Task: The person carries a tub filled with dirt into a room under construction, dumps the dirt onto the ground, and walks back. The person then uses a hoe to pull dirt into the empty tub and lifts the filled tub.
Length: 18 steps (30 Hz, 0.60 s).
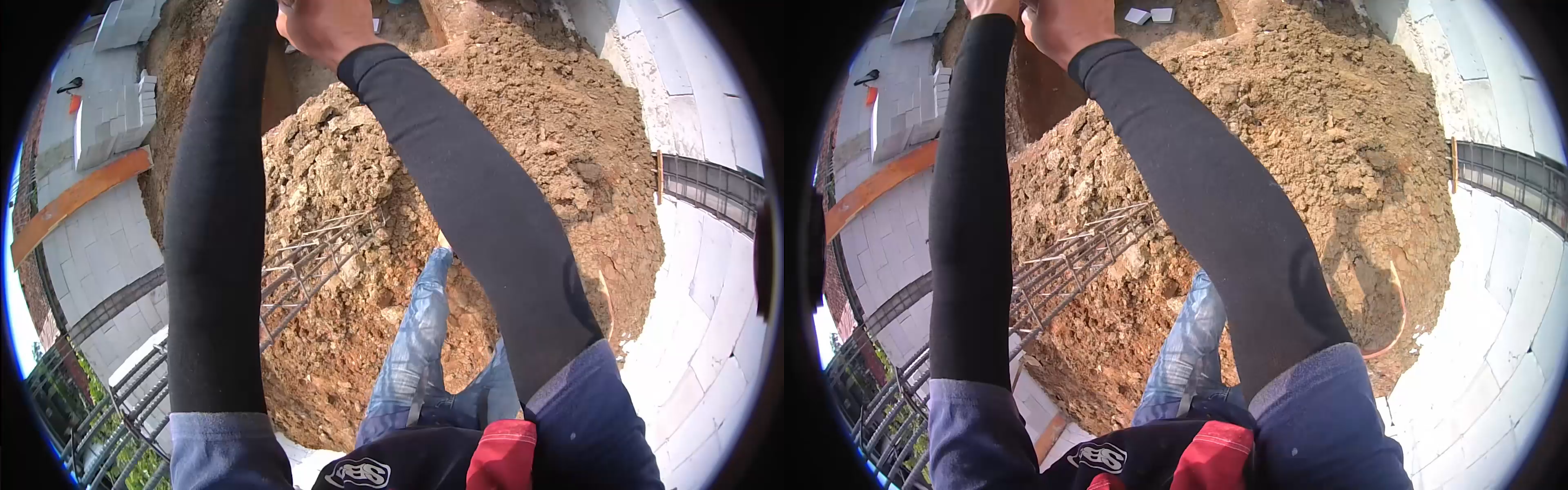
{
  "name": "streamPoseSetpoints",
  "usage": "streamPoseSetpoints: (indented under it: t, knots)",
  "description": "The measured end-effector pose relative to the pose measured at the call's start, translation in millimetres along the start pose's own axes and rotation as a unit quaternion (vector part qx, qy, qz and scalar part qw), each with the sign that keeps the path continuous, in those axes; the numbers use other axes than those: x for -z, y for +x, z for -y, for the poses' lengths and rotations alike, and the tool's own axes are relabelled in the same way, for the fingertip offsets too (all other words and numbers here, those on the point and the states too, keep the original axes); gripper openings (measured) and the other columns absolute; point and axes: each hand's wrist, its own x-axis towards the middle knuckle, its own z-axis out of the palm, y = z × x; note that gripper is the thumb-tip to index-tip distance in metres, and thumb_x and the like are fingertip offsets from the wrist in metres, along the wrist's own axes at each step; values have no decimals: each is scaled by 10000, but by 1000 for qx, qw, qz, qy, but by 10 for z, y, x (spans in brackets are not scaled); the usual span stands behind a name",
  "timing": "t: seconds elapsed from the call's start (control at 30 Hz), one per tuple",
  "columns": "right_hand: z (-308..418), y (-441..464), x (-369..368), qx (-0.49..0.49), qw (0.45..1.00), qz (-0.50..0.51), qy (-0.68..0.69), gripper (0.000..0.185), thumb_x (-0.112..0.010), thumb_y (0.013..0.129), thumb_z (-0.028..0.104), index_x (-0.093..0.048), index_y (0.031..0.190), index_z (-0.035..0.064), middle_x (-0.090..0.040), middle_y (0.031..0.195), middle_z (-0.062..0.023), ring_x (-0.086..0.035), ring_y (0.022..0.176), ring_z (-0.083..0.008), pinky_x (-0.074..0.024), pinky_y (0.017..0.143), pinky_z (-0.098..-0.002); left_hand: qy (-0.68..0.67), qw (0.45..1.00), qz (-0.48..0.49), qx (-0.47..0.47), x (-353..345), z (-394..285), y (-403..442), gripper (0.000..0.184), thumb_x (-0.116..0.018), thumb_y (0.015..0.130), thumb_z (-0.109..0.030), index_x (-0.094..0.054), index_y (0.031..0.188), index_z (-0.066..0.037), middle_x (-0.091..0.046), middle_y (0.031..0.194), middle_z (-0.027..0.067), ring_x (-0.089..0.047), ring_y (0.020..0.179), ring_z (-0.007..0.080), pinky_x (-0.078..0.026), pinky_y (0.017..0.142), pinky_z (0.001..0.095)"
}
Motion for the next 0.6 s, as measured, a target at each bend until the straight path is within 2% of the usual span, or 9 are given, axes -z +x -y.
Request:
streamPoseSetpoints:
  t: [0.1,0.17,0.23,0.27,0.3,0.37,0.4,0.5,0.6]
  knots:
    - [-1228,-2558,21,-160,963,184,-111,254,-535,910,215,-630,1042,20,-674,932,-257,-669,871,-438,-521,765,-544,93,942,72,313,59,1496,-2247,248,-703,798,-93,-600,993,21,-629,788,142,-589,731,247,-478,680,379]
    - [-1583,-4565,534,-333,853,349,-200,320,-424,961,200,-675,1048,22,-673,1039,-286,-669,961,-442,-506,821,-572,135,827,156,522,217,1975,-3852,289,-701,798,-84,-594,1043,27,-643,848,177,-606,819,286,-488,752,396]
    - [-1257,-4141,943,-407,757,483,-168,513,-423,947,179,-470,1445,292,-586,1277,-288,-589,1162,-458,-444,993,-583,83,710,197,672,446,2118,-4695,333,-698,797,-75,-588,1093,33,-657,908,212,-624,907,324,-498,825,413]
    - [-1138,-3728,1056,-378,781,463,-180,420,-456,936,240,-553,1330,133,-636,1179,-290,-609,1109,-470,-464,942,-586,32,636,223,738,535,2297,-4962,222,-702,813,-79,-620,1001,7,-650,871,173,-626,810,299,-516,734,423]
    - [-1348,-3794,953,-343,759,502,-234,530,-612,833,260,-523,1296,19,-610,1221,-309,-611,1146,-405,-487,958,-488,-12,554,239,797,659,2335,-5097,116,-706,829,-83,-651,909,-19,-643,833,133,-629,713,274,-533,644,433]
    - [-1317,-3434,1087,-419,717,522,-195,601,-773,735,225,-535,1205,-63,-645,1157,-310,-652,1091,-399,-537,915,-435,-138,557,165,802,506,2067,-4682,135,-701,860,-94,-584,890,-33,-572,776,85,-592,663,256,-532,620,439]
    - [-1384,-3456,1177,-384,747,502,-207,525,-754,768,236,-548,1166,-37,-691,1030,-272,-680,969,-427,-553,852,-480,-136,552,158,808,377,1842,-4404,150,-695,875,-113,-574,925,-40,-561,781,77,-590,662,250,-540,630,438]
    - [-1179,-3544,1845,-385,767,476,-193,482,-740,789,219,-537,1144,-36,-698,972,-265,-686,932,-423,-552,807,-500,-202,536,88,815,245,1601,-4336,147,-688,886,-120,-572,965,-79,-560,814,82,-584,681,252,-562,674,455]
    - [-764,-3765,2790,-412,762,464,-188,421,-736,791,204,-513,1071,-17,-703,845,-249,-705,825,-416,-568,761,-501,-233,528,136,805,125,1561,-4590,166,-688,867,-126,-563,963,-75,-579,829,92,-601,781,261,-542,759,471]
